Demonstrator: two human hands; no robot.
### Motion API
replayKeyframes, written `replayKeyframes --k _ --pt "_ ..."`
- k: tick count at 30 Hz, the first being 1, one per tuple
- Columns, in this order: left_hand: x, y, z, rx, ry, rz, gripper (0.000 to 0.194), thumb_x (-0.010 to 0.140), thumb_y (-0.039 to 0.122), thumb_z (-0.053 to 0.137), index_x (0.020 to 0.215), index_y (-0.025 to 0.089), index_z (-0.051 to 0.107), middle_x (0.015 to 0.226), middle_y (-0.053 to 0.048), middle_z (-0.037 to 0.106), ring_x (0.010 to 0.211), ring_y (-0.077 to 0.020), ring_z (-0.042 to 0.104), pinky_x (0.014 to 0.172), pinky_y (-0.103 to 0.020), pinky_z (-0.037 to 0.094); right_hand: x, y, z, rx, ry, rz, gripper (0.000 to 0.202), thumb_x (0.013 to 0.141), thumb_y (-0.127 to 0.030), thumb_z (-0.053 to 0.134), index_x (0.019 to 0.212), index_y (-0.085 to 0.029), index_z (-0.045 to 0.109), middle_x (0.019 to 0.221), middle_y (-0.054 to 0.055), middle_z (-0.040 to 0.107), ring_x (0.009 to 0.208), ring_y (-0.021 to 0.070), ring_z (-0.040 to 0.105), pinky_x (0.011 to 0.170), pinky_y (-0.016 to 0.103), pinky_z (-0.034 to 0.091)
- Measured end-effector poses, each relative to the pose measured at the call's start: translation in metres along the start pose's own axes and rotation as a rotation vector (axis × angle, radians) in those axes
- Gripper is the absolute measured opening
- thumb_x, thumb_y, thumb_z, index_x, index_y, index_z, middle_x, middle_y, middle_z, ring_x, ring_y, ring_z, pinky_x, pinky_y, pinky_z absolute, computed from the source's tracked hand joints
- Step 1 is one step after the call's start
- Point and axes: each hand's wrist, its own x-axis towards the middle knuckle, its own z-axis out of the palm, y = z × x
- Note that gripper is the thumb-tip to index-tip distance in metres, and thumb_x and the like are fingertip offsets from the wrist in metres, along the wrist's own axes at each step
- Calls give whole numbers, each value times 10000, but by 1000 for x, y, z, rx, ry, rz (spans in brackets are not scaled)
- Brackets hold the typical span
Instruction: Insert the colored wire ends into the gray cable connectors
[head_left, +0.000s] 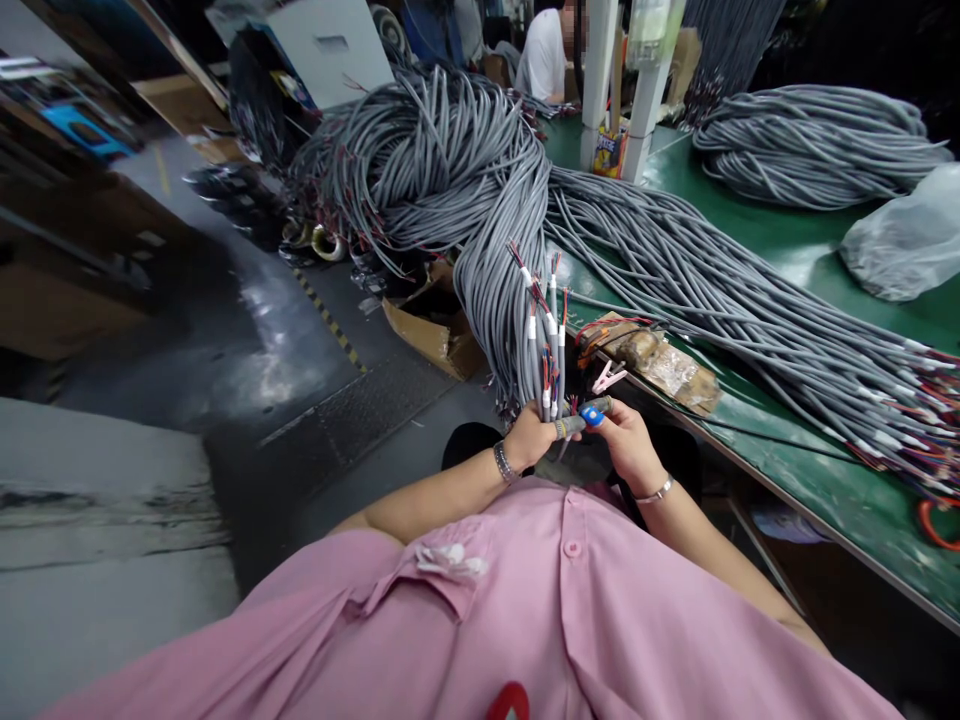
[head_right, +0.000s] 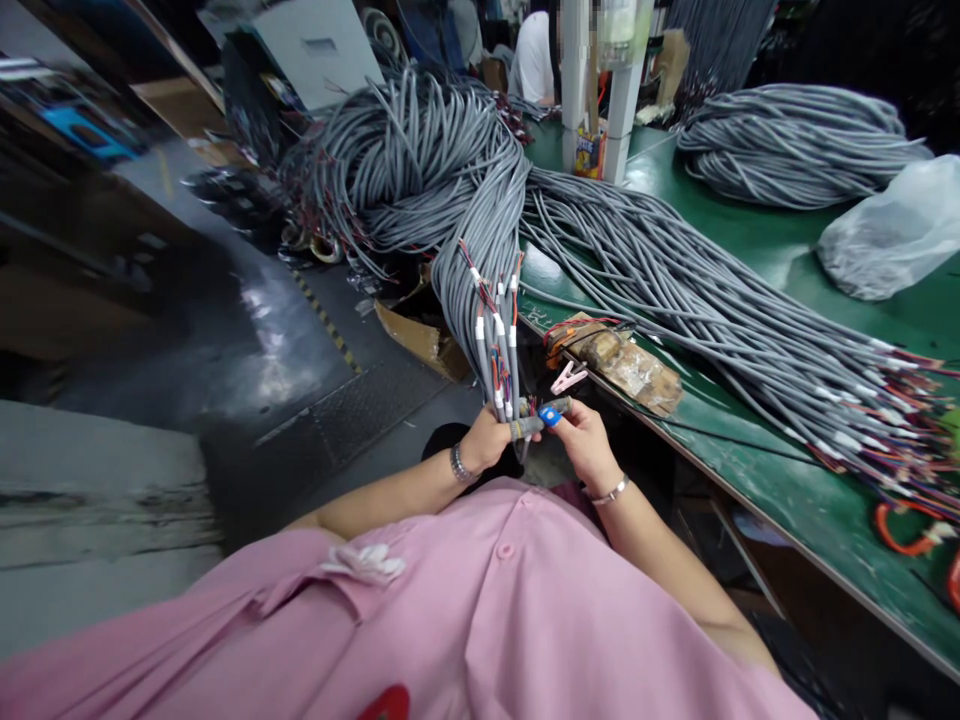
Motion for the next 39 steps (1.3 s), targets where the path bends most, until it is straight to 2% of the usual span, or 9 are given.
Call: replayKeyframes --k 12,17,25,30,33,39 --pt "2 -4 2 -36 116 18 233 638 304 778 624 127 628 564 -19 620 531 -137 602 543 -256 476 -1 0 3 44 134 41 205 665 -356 786 742 -193 689 658 -22 628 588 109 506 603 256 415" --pt "3 -2 5 -105 188 -5 255 612 309 789 633 132 607 547 -15 618 510 -148 611 512 -254 472 -3 0 3 38 129 25 193 678 -354 777 746 -198 686 673 -19 640 603 117 521 616 262 424" --pt "4 -2 2 -102 167 9 237 640 309 769 636 129 615 545 -28 634 494 -134 594 513 -247 463 -5 5 1 38 85 13 197 706 -366 763 769 -196 687 690 -8 642 627 120 532 621 256 435" --pt "5 6 -1 -172 125 -55 226 608 282 789 666 120 642 549 -31 646 487 -130 599 517 -242 469 4 16 -15 219 142 80 370 792 -553 622 797 -189 685 704 11 619 606 119 527 623 274 475" --pt "5 12 -1 -185 104 -81 236 588 272 799 652 114 636 540 -32 642 487 -127 600 522 -237 468 15 16 -22 322 179 131 471 781 -650 565 810 -193 676 710 19 622 588 122 528 606 279 493" --pt "8 14 2 -147 69 -87 267 594 314 797 626 122 613 516 -24 622 456 -118 574 505 -238 447 34 -2 -17 367 81 201 576 741 -751 505 826 -201 654 751 36 640 579 124 528 600 271 498"
